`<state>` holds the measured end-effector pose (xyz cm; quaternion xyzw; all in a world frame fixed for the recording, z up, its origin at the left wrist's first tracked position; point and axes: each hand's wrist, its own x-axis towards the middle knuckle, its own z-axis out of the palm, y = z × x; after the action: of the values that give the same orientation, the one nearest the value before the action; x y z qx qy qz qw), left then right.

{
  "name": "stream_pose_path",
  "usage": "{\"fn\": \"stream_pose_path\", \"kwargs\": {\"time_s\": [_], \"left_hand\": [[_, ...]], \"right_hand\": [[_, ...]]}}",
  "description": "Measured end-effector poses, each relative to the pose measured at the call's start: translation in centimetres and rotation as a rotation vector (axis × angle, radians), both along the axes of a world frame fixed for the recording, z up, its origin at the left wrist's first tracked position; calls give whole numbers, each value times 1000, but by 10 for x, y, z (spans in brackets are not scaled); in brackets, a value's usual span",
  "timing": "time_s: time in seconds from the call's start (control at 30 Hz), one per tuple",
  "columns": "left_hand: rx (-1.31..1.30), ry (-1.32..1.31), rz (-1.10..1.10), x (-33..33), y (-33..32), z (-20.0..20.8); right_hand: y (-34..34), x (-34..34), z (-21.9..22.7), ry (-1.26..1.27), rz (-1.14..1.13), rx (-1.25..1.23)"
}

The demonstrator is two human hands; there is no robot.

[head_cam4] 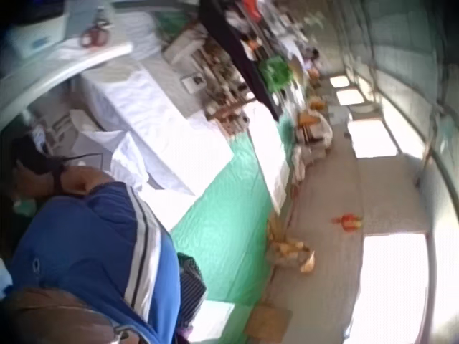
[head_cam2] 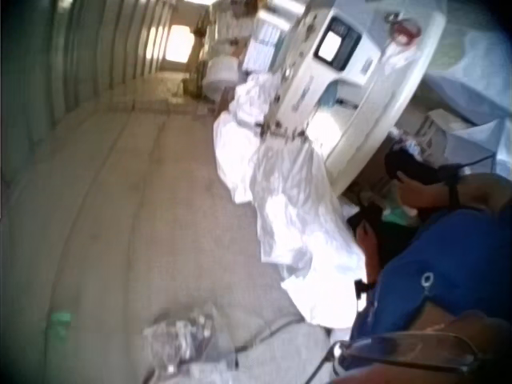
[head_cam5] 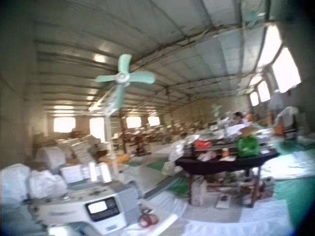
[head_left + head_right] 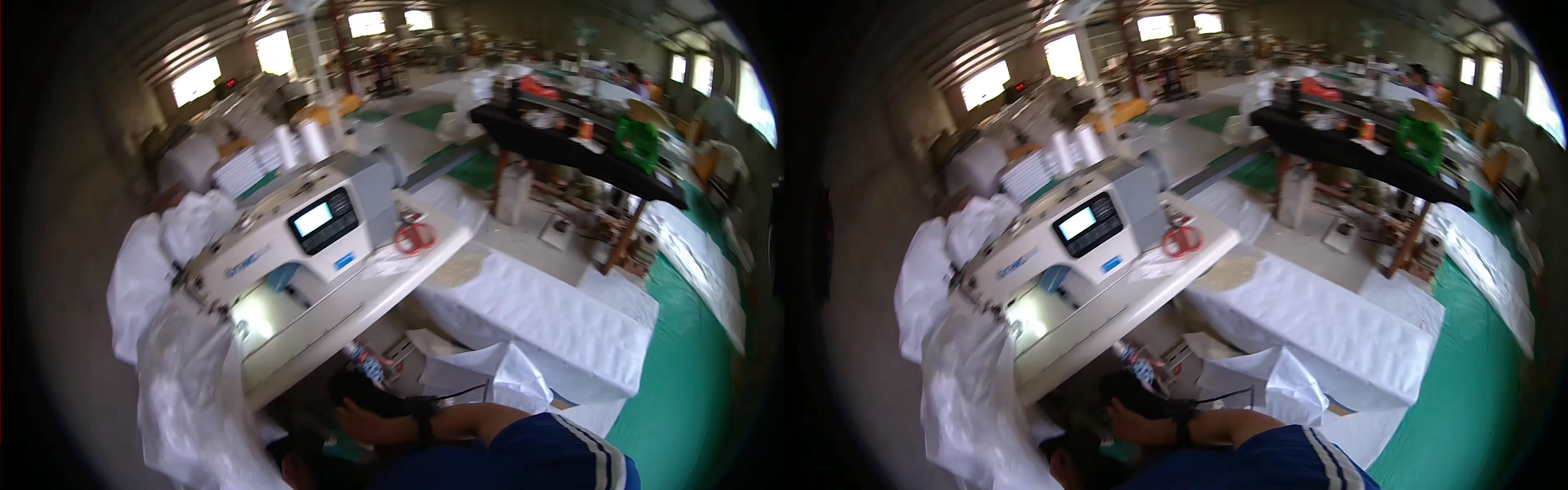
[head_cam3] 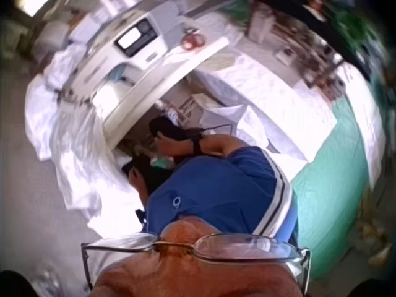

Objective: The recorder uses an industrial sewing machine to stitch together large white plastic/vinyl sheets.

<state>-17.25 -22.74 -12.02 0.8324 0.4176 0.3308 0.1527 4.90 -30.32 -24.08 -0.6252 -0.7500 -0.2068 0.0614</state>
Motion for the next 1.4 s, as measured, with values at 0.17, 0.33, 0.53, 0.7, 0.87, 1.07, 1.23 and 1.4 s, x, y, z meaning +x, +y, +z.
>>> {"fn": "stream_pose_path", "kwargs": {"time_s": [0.17,0.33,0.53,0.7,0.87,1.07,1.23,1.4], "left_hand": [[-102,-156,400,-43,33,41],[146,1,466,-101,69,57],[202,218,767,-139,135,76],[6,504,797,-180,173,146],[426,-22,312,-68,107,181],[-213,30,379,-80,89,31],[116,80,657,-147,146,61],[-28,401,251,-140,140,99]], "right_hand": [[-23,25,90,25,30,-302],[-18,14,98,178,108,-349],[-16,8,112,448,59,-564],[-22,-9,123,871,98,-867],[-23,-27,115,1079,221,-1053],[-24,-38,130,925,283,-1087],[-32,-20,114,961,192,-1087],[-33,-24,114,982,192,-1085]]}}
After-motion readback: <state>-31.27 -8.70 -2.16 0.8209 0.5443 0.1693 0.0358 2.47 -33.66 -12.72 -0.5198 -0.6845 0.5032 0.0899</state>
